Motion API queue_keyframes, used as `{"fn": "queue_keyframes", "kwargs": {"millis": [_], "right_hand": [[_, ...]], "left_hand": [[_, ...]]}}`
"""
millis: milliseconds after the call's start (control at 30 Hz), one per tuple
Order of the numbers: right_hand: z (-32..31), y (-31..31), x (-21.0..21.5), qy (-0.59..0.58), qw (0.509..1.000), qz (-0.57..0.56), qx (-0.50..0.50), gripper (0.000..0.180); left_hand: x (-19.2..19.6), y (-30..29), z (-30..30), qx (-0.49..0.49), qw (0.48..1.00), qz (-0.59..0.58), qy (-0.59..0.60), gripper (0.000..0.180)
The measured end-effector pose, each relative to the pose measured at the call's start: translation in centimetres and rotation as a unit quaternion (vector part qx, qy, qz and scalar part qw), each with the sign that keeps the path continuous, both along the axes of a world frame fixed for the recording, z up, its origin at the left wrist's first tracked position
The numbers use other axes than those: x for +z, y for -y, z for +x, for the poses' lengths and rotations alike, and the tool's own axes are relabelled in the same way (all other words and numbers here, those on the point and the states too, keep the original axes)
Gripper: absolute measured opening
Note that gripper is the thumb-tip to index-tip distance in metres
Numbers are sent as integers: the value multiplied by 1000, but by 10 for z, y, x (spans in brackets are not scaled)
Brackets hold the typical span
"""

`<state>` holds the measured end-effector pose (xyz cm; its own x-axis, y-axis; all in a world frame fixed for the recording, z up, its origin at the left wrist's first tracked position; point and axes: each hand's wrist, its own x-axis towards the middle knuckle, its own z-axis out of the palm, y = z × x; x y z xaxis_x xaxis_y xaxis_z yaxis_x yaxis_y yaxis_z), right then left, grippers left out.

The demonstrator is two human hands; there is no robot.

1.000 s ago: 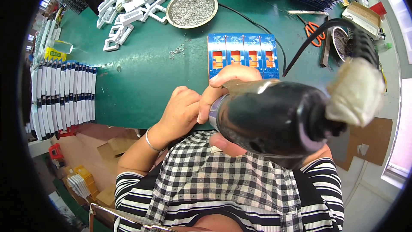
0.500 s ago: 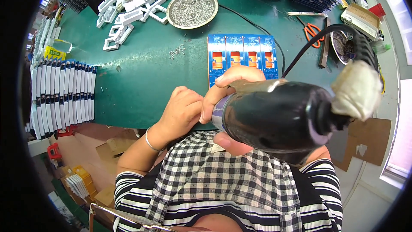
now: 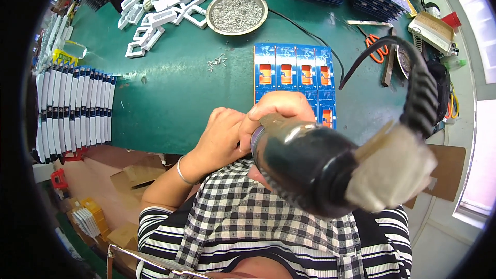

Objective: The person fastens small screws onto circuit boards with an electric screwdriver at an assembly station.

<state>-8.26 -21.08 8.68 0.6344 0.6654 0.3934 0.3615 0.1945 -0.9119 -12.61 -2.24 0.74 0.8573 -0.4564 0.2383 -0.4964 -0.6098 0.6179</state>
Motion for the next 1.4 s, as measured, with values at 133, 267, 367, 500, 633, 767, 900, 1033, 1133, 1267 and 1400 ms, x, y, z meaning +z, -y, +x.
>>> {"fn": "queue_keyframes", "kwargs": {"millis": [133,267,367,500,633,767,900,1033,1133,1267,1400], "right_hand": [[1,-11,-4,-29,998,44,39,61],[9,-24,-17,39,990,105,87,65],[9,-28,-18,30,989,99,108,61],[1,-25,-12,3,995,64,78,59],[14,-18,-15,105,986,20,128,58],[4,-18,-37,24,995,96,6,63],[21,-13,-22,-188,945,227,-141,52],[42,58,13,-252,920,185,-234,43],[57,107,12,-236,897,-32,-372,40],[83,156,-46,21,791,-427,-439,55],[80,148,-64,116,688,-573,-430,54]], "left_hand": [[-12,0,-1,21,998,-22,55,43],[-13,1,-2,27,997,-26,64,39],[-14,-2,-3,38,996,-34,74,36],[-14,-1,-6,40,995,-32,81,36],[-8,0,-6,27,998,-38,51,32],[-3,2,-8,24,998,19,55,28],[-3,3,-4,22,998,-8,59,29],[-9,5,-14,18,984,-3,178,29],[-11,5,-14,12,973,10,229,28],[-10,13,-12,12,971,19,237,27],[-9,13,-14,7,985,12,173,26]]}}
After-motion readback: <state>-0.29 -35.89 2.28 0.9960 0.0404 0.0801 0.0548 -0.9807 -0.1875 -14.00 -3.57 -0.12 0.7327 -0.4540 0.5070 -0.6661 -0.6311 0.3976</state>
